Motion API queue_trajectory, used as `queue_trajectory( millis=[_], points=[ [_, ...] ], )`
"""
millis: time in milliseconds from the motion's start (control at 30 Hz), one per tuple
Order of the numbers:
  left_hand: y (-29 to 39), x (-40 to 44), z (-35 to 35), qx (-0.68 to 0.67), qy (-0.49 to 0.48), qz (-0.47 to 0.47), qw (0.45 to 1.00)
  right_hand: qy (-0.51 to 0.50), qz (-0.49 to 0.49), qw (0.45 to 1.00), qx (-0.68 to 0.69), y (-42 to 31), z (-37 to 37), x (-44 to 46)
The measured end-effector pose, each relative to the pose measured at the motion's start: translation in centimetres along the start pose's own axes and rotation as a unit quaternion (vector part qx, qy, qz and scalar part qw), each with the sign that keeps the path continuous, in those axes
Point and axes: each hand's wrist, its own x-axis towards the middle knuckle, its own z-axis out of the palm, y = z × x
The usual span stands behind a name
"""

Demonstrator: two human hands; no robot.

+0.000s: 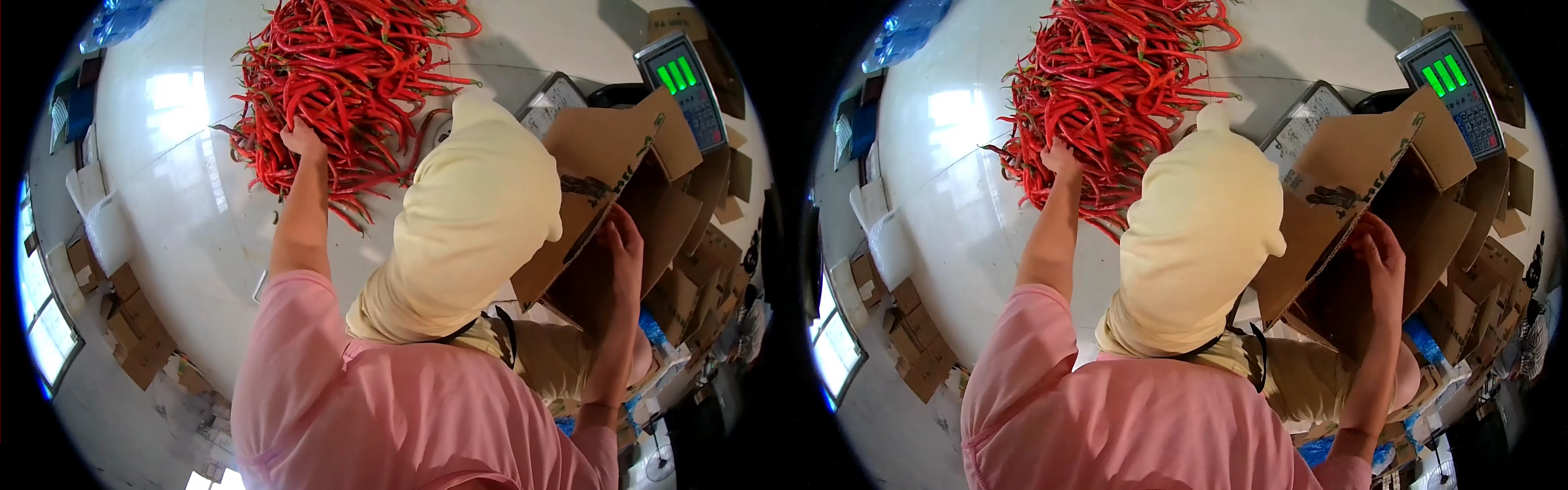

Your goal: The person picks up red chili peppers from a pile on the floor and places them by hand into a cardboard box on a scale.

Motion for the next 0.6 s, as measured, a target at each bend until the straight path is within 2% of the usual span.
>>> queue_trajectory(
  millis=[67,133,233,333,400,467,500,533,600],
  points=[
    [-0.1,-1.6,-2.0,-0.059,-0.053,0.020,0.997,-0.001,0.002,1.000,0.003,0.1,-0.1,0.1],
    [0.8,-4.1,-4.1,-0.107,-0.063,0.027,0.992,-0.002,0.005,1.000,0.007,0.2,-0.3,0.2],
    [1.8,-5.2,-6.1,-0.106,-0.078,0.043,0.990,-0.001,-0.007,1.000,0.008,-0.1,0.0,0.2],
    [1.7,-3.6,-5.3,-0.138,-0.088,0.042,0.986,0.006,-0.004,1.000,0.007,0.2,0.1,0.5],
    [-1.0,0.9,-4.1,-0.139,-0.181,0.050,0.972,0.005,-0.007,1.000,-0.001,0.6,-0.1,0.6],
    [0.2,0.7,-1.7,0.099,-0.169,0.046,0.980,0.004,-0.012,1.000,-0.006,0.4,-0.1,0.6],
    [1.1,-0.3,-0.5,0.181,-0.144,0.049,0.972,0.004,-0.015,1.000,-0.008,0.1,0.0,0.6],
    [1.2,-1.3,1.4,0.194,-0.065,0.080,0.976,0.005,-0.017,1.000,-0.009,0.0,0.1,0.5],
    [3.9,-3.9,3.5,0.331,-0.015,-0.019,0.943,0.001,-0.015,1.000,-0.003,0.2,0.1,0.5]
  ],
)
